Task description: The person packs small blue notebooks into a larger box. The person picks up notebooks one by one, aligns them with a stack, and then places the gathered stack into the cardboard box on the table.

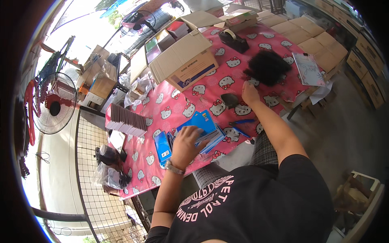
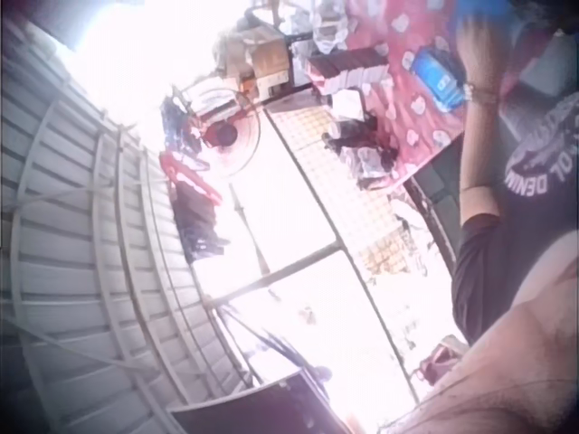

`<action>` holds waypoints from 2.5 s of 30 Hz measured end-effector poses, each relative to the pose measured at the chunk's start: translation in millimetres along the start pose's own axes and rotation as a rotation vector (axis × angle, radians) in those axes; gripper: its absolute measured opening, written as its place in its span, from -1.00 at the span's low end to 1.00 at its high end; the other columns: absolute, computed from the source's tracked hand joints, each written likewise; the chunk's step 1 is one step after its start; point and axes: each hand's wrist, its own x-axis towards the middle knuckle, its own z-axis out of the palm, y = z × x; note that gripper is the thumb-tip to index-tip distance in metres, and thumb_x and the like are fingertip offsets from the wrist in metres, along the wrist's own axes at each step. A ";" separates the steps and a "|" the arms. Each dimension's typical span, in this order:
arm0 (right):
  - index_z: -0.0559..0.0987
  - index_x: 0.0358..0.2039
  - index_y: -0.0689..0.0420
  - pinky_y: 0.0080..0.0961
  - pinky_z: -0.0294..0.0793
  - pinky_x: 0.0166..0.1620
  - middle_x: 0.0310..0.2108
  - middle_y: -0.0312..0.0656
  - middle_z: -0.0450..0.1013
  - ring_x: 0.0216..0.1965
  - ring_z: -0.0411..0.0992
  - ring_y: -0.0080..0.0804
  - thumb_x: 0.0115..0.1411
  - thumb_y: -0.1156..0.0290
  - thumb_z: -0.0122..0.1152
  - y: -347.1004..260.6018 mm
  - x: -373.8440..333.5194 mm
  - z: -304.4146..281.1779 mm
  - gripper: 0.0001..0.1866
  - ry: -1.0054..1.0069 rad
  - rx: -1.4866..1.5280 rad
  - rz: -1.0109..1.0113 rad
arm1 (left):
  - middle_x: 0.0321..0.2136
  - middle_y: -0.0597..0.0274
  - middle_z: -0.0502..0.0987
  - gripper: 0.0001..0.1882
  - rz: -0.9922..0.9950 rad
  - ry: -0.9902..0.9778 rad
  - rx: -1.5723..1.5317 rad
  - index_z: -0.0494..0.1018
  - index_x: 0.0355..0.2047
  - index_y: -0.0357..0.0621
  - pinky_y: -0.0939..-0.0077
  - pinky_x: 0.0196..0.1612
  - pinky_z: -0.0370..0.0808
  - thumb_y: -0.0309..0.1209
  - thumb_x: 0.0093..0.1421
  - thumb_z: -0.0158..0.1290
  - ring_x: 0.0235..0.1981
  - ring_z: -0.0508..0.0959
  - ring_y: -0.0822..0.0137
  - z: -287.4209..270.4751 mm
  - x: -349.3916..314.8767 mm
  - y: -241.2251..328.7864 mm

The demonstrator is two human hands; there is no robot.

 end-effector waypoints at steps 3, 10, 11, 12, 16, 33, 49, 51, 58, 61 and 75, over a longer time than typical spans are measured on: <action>0.38 -0.02 0.13 -0.02 0.49 -0.10 -0.14 0.09 0.47 -0.14 0.50 0.12 0.22 0.52 0.03 -31.4 1.6 -9.4 -0.71 0.161 0.299 -0.104 | -0.22 0.18 0.58 -0.72 0.022 -0.130 0.061 0.54 -0.18 -0.12 0.27 -0.13 0.55 -0.41 0.07 0.24 -0.23 0.56 0.09 -8.9 -5.3 4.0; 0.57 0.04 0.13 -0.35 0.50 -0.25 -0.37 -0.10 0.53 -0.36 0.51 -0.30 0.28 0.53 0.03 -156.5 -48.8 -130.2 -0.67 -0.281 0.685 -0.501 | -0.31 0.11 0.59 -0.77 -0.120 -0.182 -0.145 0.54 -0.15 -0.12 0.24 -0.24 0.53 -0.51 0.15 0.12 -0.31 0.60 0.08 -49.2 11.9 -10.0; 0.60 0.00 0.15 -0.38 0.51 -0.21 -0.37 -0.09 0.54 -0.35 0.51 -0.28 0.29 0.52 0.08 -171.7 -56.7 -141.6 -0.71 -0.300 0.667 -0.561 | -0.32 0.10 0.58 -0.78 -0.169 -0.155 -0.140 0.54 -0.16 -0.12 0.24 -0.25 0.53 -0.53 0.16 0.10 -0.31 0.60 0.07 -51.8 17.3 -11.6; 0.63 -0.04 0.17 -0.41 0.52 -0.18 -0.37 -0.09 0.55 -0.34 0.51 -0.26 0.29 0.51 0.12 -182.9 -63.0 -145.2 -0.75 -0.323 0.652 -0.625 | -0.33 0.16 0.57 -0.79 -0.091 -0.064 -0.068 0.50 -0.16 -0.08 0.18 -0.20 0.45 -0.50 0.18 0.04 -0.30 0.56 0.08 -43.3 17.9 -22.1; 0.69 -0.14 0.11 -0.45 0.51 -0.22 -0.35 -0.17 0.52 -0.30 0.51 -0.33 0.16 0.49 0.34 -197.7 -70.2 -132.5 -0.78 -0.342 0.742 -0.705 | -0.33 0.16 0.56 -0.79 -0.074 0.103 0.131 0.43 -0.15 -0.12 0.18 -0.03 0.33 -0.40 0.21 0.07 -0.23 0.53 0.08 -24.1 25.5 -15.9; 0.44 -0.02 0.22 -0.32 0.51 -0.27 -0.47 -0.05 0.52 -0.36 0.56 -0.12 0.28 0.51 0.13 -207.5 -71.2 -141.4 -0.74 -0.385 0.501 -0.778 | -0.25 0.13 0.56 -0.76 -0.059 0.191 0.146 0.45 -0.12 -0.15 0.17 0.03 0.32 -0.39 0.22 0.10 -0.17 0.51 0.09 -7.7 30.4 8.4; 0.47 -0.26 0.11 -0.13 0.42 0.08 0.17 0.06 0.34 0.12 0.39 0.00 -0.09 0.35 0.35 -59.1 38.5 3.6 -0.64 -0.613 -0.179 -0.801 | -0.29 0.17 0.57 -0.75 -0.056 0.027 -0.024 0.44 -0.11 -0.16 0.13 0.12 0.31 -0.36 0.24 0.12 -0.21 0.54 0.10 -13.6 28.5 1.7; 0.46 -0.29 0.10 -0.09 0.28 0.22 0.28 0.04 0.22 0.22 0.27 0.01 -0.15 0.32 0.42 -36.1 20.9 24.8 -0.60 -0.691 -0.191 -0.807 | -0.27 0.17 0.58 -0.76 -0.040 0.072 -0.052 0.44 -0.12 -0.16 0.15 0.14 0.31 -0.35 0.25 0.12 -0.20 0.54 0.11 -21.9 31.0 10.2; 0.59 -0.26 0.11 -0.38 0.43 -0.25 -0.22 -0.22 0.52 -0.29 0.46 -0.39 0.11 -0.14 0.25 -156.5 22.5 -62.7 -0.48 -1.083 0.565 -0.361 | -0.16 0.21 0.54 -0.70 -0.170 0.092 0.194 0.49 -0.13 0.01 -0.15 0.16 0.17 -0.29 0.14 0.25 -0.01 0.45 0.07 -20.4 18.8 0.7; 0.61 -0.15 0.12 -0.50 0.36 -0.34 -0.34 -0.32 0.51 -0.36 0.42 -0.50 0.15 -0.25 0.17 -202.4 10.5 -111.9 -0.37 -1.359 0.869 -0.308 | -0.16 0.20 0.52 -0.68 -0.243 0.132 0.083 0.51 -0.16 -0.01 -0.06 0.12 0.23 -0.25 0.09 0.29 0.01 0.42 0.05 -12.8 12.5 -14.4; 0.52 0.05 0.21 -0.63 0.36 -0.26 -0.20 -0.32 0.49 -0.25 0.40 -0.60 0.16 0.11 0.25 -230.6 6.1 -126.3 -0.46 -1.487 0.686 -0.274 | -0.30 0.13 0.50 -0.71 -0.232 0.167 -0.052 0.52 -0.32 -0.16 0.15 -0.05 0.41 -0.39 -0.04 0.33 -0.16 0.43 0.03 -18.8 16.4 -20.4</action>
